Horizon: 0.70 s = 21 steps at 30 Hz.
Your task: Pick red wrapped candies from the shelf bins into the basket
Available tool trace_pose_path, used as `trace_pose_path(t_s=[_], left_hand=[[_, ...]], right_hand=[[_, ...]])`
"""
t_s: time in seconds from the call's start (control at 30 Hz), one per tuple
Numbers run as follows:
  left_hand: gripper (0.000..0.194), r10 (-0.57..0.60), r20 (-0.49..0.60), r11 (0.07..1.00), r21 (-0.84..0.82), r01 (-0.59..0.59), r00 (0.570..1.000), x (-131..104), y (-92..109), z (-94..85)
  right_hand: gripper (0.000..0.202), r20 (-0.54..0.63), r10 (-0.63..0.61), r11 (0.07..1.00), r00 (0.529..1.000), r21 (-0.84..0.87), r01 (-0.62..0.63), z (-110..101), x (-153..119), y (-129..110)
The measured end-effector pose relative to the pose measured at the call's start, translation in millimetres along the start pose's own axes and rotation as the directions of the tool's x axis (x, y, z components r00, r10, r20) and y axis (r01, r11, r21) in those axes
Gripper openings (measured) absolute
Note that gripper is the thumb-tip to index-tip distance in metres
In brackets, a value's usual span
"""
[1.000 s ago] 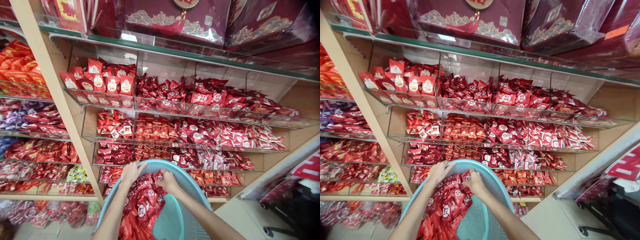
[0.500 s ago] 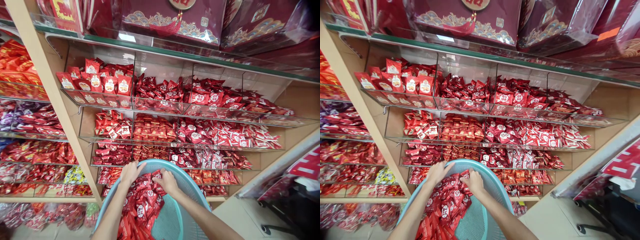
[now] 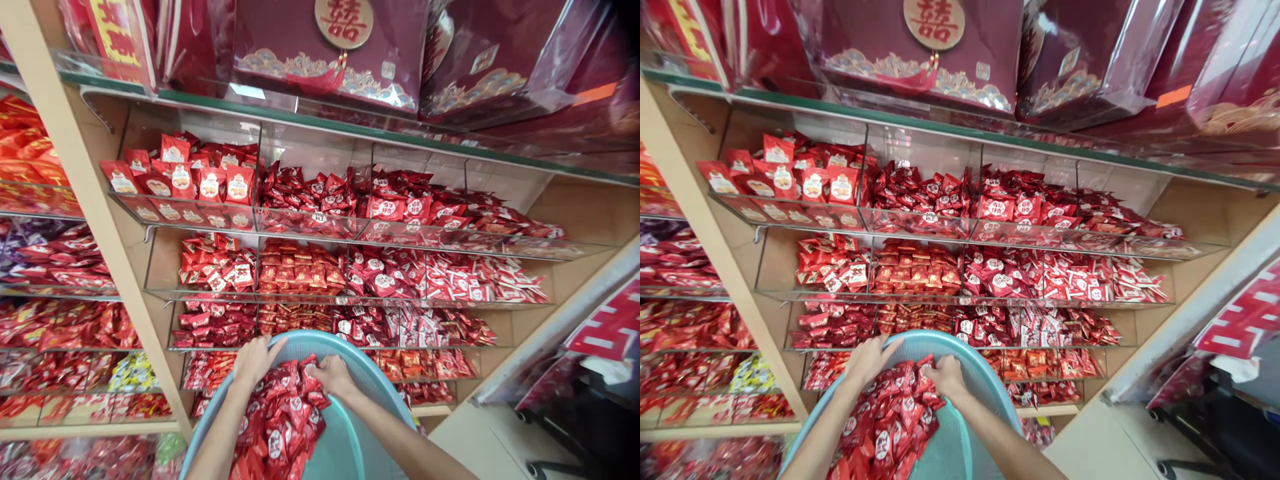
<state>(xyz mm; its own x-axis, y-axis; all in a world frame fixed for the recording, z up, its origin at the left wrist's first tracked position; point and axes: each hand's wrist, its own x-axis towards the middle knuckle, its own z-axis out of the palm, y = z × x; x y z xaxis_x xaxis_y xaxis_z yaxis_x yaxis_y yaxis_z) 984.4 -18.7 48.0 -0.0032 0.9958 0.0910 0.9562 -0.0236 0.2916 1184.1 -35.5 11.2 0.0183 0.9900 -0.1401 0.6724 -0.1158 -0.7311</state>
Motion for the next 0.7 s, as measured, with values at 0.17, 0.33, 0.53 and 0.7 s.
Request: trace_pose_path(t_s=[0.17,0.33,0.53,0.7], left_hand=[[0.065,0.000,-0.012,1.000,-0.029,0.000,1.000,1,-5,4.9],[0.062,-0.005,-0.019,0.998,-0.060,0.004,1.000,4,-8,9.3],[0.061,-0.015,0.005,0.997,-0.073,0.015,1.000,3,-9,8.0],[0.058,-0.011,0.027,0.994,-0.109,0.014,1.000,3,-10,11.0]], right_hand=[[0.022,-0.056,-0.010,1.000,0.998,-0.017,0.009,10,-1,-6],[0.027,-0.140,-0.106,0.976,0.984,-0.203,0.076,7,-1,-4],[0.035,-0.121,-0.291,0.908,0.949,-0.347,0.234,-60,-18,-65],[0.038,-0.251,-0.629,0.754,0.736,-0.426,0.500,-176,-39,-183]])
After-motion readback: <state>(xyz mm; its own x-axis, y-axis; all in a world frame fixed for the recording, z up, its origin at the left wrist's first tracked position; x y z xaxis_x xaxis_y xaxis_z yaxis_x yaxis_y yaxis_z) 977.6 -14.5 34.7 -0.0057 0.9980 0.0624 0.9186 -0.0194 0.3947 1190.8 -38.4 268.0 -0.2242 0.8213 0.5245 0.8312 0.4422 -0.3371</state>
